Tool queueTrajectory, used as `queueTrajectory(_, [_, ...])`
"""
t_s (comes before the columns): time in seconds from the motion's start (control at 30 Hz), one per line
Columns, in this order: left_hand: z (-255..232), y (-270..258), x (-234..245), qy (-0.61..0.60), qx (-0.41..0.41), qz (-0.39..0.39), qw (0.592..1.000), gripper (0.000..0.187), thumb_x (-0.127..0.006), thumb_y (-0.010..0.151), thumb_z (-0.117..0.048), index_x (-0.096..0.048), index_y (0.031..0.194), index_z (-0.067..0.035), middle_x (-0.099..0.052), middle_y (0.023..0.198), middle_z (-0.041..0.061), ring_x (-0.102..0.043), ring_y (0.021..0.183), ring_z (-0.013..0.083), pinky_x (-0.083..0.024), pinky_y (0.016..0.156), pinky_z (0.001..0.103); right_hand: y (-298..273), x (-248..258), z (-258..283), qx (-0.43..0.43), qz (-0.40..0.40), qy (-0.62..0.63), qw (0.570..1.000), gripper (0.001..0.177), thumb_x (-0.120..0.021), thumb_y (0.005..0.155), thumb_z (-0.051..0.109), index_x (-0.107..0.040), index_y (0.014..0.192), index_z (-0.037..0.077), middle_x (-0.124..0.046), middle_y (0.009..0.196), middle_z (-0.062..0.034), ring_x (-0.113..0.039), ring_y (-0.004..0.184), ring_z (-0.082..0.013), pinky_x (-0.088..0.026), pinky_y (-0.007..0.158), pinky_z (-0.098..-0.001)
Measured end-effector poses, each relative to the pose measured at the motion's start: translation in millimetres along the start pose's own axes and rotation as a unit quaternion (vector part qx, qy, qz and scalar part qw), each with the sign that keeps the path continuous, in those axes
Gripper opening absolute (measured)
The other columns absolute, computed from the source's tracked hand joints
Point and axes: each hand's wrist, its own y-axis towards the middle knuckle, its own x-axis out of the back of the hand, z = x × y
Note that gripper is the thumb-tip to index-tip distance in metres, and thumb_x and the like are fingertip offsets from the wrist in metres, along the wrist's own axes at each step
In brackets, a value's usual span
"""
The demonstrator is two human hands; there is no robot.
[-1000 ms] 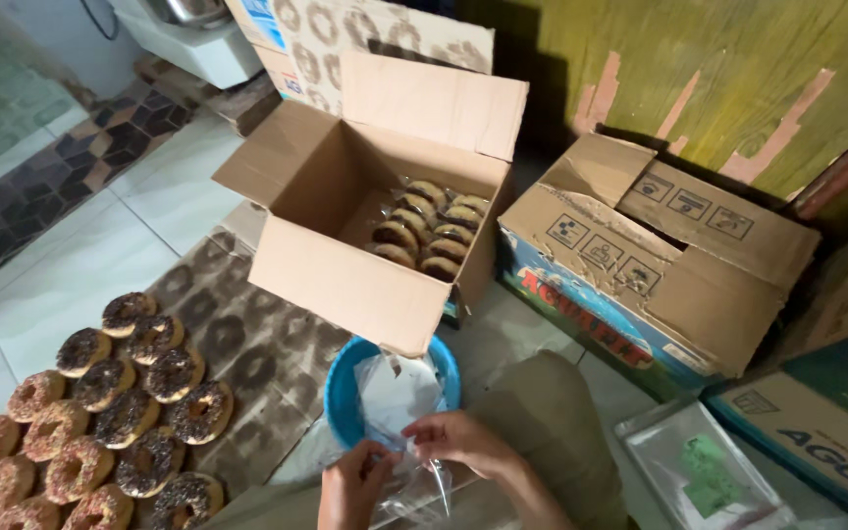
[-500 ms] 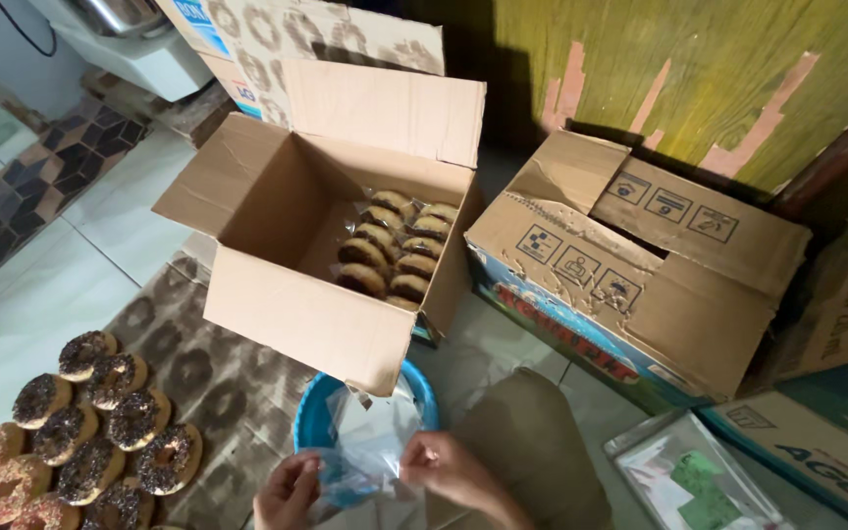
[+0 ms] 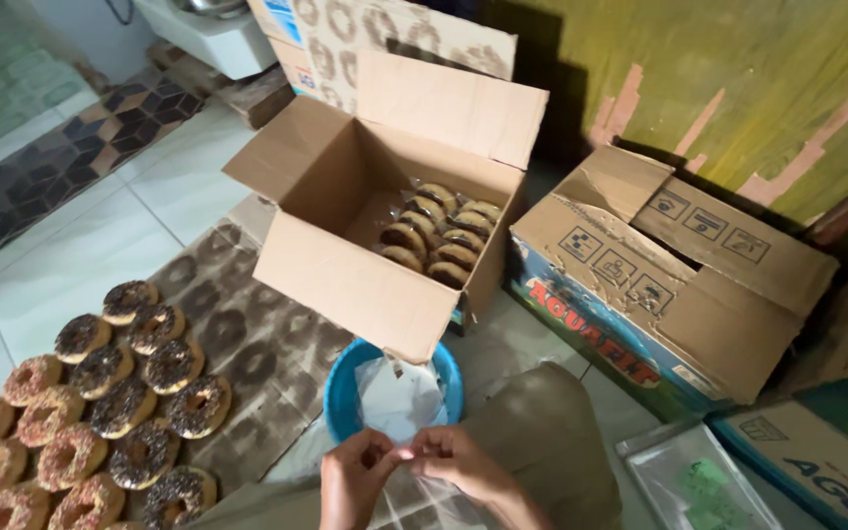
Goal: The person sits on the floor and individually places donuts into small plastic bags, then puts the sealed bags into a cardboard box. The donuts are arranged on a sheet on the floor, and the person handles them one at a time.
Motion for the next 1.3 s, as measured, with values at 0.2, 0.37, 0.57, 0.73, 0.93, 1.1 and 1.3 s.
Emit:
queueTrajectory(0.2, [19.4,-15.0,9.5,-0.228,0.039,0.032,0.972,0.028,-0.074,0.09,-0.027,-0.073,0.078,-0.002,-0.069,0.063,-0.001,-0.058,0.059,0.0072,-0.045,0.054,0.024,-1.6,-20.5,-18.1,0.166,0.077,0.147,0.972,0.059,-0.055,0.102,0.06,-0.066,0.09,0.004,-0.066,0.097,-0.0101,-0.064,0.097,-0.0248,-0.049,0.09,-0.0365])
queueTrajectory(0.37, [18.0,-22.9,13.0,-0.458,0.166,0.175,0.856,0.038,-0.06,0.097,-0.039,-0.064,0.083,-0.005,-0.064,0.068,0.002,-0.058,0.06,0.0131,-0.044,0.054,0.027,-6.6,-54.0,-26.8,0.043,0.247,0.452,0.856,0.078,-0.044,0.103,0.066,-0.064,0.131,-0.003,-0.071,0.111,-0.0167,-0.071,0.103,-0.0414,-0.052,0.094,-0.053])
queueTrajectory(0.57, [12.6,-45.8,10.7,-0.559,0.218,0.256,0.758,0.04,-0.054,0.095,-0.047,-0.055,0.1,-0.008,-0.057,0.089,0.005,-0.054,0.079,0.0182,-0.042,0.066,0.033,-25.8,-111.5,-4.7,0.041,0.279,0.253,0.925,0.092,-0.048,0.088,0.074,-0.041,0.146,0.003,-0.05,0.162,-0.0114,-0.044,0.152,-0.0263,-0.032,0.123,-0.0436])
queueTrajectory(0.73, [26.9,-54.9,-12.0,-0.619,0.254,0.248,0.7,0.05,-0.05,0.092,-0.054,-0.048,0.115,-0.01,-0.052,0.107,0.007,-0.05,0.095,0.0225,-0.041,0.076,0.038,-25.1,-139.0,32.4,0.111,0.28,0.26,0.917,0.103,-0.051,0.1,0.072,-0.021,0.169,0.002,-0.028,0.17,-0.0185,-0.023,0.161,-0.0313,-0.019,0.134,-0.0462])
queueTrajectory(0.93, [36.5,-49.5,-63.4,-0.668,0.278,0.16,0.672,0.066,-0.045,0.09,-0.062,-0.039,0.133,-0.013,-0.045,0.128,0.01,-0.045,0.114,0.0277,-0.039,0.088,0.044,-20.8,-137.4,45.0,0.051,0.178,0.244,0.952,0.087,-0.049,0.102,0.059,-0.012,0.167,0.016,-0.019,0.171,-0.0186,-0.02,0.159,-0.03,-0.02,0.126,-0.0482])
queueTrajectory(1.1, [39.3,-9.4,-21.0,-0.623,0.29,0.095,0.72,0.081,-0.04,0.088,-0.069,-0.031,0.147,-0.016,-0.039,0.146,0.013,-0.042,0.129,0.0319,-0.038,0.099,0.049,-19.2,-123.8,61.7,0.121,0.09,0.056,0.987,0.081,-0.045,0.106,0.054,-0.008,0.167,0.015,-0.005,0.176,-0.0162,-0.01,0.162,-0.0288,-0.015,0.126,-0.0461])
queueTrajectory(1.3, [30.1,13.0,45.9,-0.532,0.141,0.159,0.82,0.091,-0.046,0.086,-0.069,-0.024,0.16,-0.021,-0.036,0.159,0.01,-0.041,0.141,0.0307,-0.039,0.109,0.049,5.3,-130.7,68.1,0.126,-0.008,-0.478,0.869,0.081,-0.039,0.104,0.058,-0.016,0.166,0.01,0.009,0.175,-0.0227,0.006,0.162,-0.036,-0.014,0.126,-0.0455])
